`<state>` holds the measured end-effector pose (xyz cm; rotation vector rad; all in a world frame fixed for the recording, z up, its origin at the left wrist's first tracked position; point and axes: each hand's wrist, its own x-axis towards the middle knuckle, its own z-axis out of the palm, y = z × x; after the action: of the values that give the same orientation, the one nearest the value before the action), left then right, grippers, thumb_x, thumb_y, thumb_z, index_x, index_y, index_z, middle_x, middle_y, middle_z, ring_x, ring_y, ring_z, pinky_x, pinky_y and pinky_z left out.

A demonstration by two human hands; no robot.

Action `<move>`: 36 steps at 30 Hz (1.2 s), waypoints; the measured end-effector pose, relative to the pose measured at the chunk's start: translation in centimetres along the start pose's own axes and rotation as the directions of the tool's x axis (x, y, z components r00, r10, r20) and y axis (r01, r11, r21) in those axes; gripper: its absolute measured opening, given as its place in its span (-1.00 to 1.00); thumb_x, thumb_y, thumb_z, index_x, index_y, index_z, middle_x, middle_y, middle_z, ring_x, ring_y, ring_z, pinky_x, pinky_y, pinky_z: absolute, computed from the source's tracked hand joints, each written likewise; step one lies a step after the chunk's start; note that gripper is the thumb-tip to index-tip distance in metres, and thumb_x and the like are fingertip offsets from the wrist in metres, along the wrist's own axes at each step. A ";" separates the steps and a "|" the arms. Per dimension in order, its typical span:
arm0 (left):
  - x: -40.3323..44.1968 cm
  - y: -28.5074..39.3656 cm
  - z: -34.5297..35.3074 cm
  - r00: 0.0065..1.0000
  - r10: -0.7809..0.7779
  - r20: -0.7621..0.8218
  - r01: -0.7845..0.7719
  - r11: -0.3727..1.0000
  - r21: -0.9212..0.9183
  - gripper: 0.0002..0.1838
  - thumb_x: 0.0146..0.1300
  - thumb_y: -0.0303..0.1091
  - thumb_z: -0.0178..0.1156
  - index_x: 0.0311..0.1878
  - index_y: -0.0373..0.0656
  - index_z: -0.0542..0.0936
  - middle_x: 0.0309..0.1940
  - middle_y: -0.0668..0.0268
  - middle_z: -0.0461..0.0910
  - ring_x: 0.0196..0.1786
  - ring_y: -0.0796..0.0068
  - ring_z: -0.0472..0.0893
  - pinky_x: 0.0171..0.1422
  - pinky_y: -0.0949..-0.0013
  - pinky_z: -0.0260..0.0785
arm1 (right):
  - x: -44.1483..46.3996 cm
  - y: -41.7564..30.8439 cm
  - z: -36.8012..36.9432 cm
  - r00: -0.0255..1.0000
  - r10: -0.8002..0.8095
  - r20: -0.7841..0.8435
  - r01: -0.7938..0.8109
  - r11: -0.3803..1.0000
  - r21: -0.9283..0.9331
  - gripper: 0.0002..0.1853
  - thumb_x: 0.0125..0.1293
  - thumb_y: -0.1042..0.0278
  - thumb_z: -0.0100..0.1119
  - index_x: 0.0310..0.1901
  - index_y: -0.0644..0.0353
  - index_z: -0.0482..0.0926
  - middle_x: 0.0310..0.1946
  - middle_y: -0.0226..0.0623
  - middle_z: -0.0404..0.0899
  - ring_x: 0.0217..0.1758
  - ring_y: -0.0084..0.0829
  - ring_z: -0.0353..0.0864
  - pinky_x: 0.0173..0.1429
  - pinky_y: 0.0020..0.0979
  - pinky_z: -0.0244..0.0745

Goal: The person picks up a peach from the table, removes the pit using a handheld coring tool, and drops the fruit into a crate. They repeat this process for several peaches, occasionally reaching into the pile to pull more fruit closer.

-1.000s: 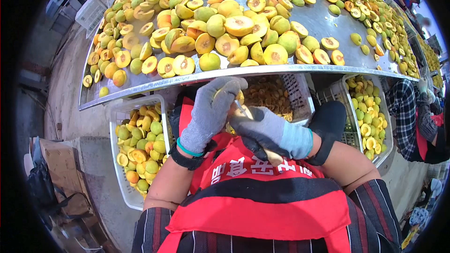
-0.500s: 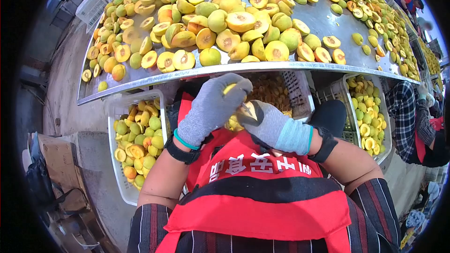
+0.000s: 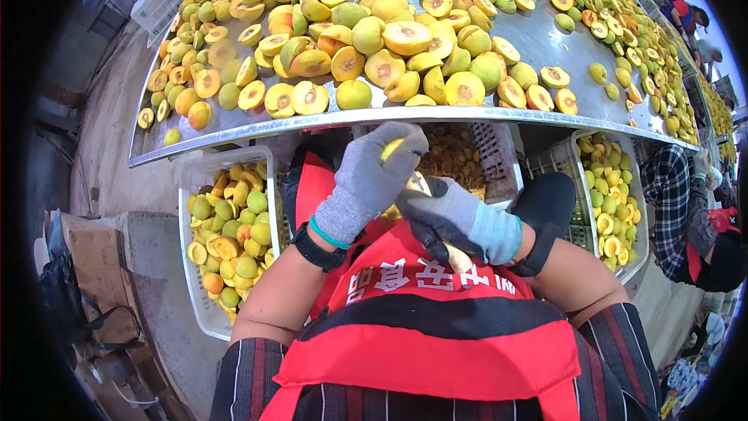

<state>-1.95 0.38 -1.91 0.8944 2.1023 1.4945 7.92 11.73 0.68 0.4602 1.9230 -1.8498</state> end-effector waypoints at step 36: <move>1.0 0.1 1.5 0.967 0.052 -0.249 -0.165 0.873 -0.458 -0.74 0.32 -0.27 0.02 -0.20 -0.28 0.59 -0.31 0.33 0.60 -0.29 0.68 0.50 -0.23 0.56 0.38 | -1.1 -0.9 -1.0 0.942 -0.049 0.331 -0.204 0.701 0.684 -0.81 0.37 0.24 -0.08 -0.36 0.13 0.37 -0.76 -0.55 0.21 -0.84 -0.67 0.17 -0.75 -0.64 0.07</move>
<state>-1.60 2.11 -2.33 0.6830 1.7121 2.1405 8.32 12.71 2.05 0.4123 0.8883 -2.3937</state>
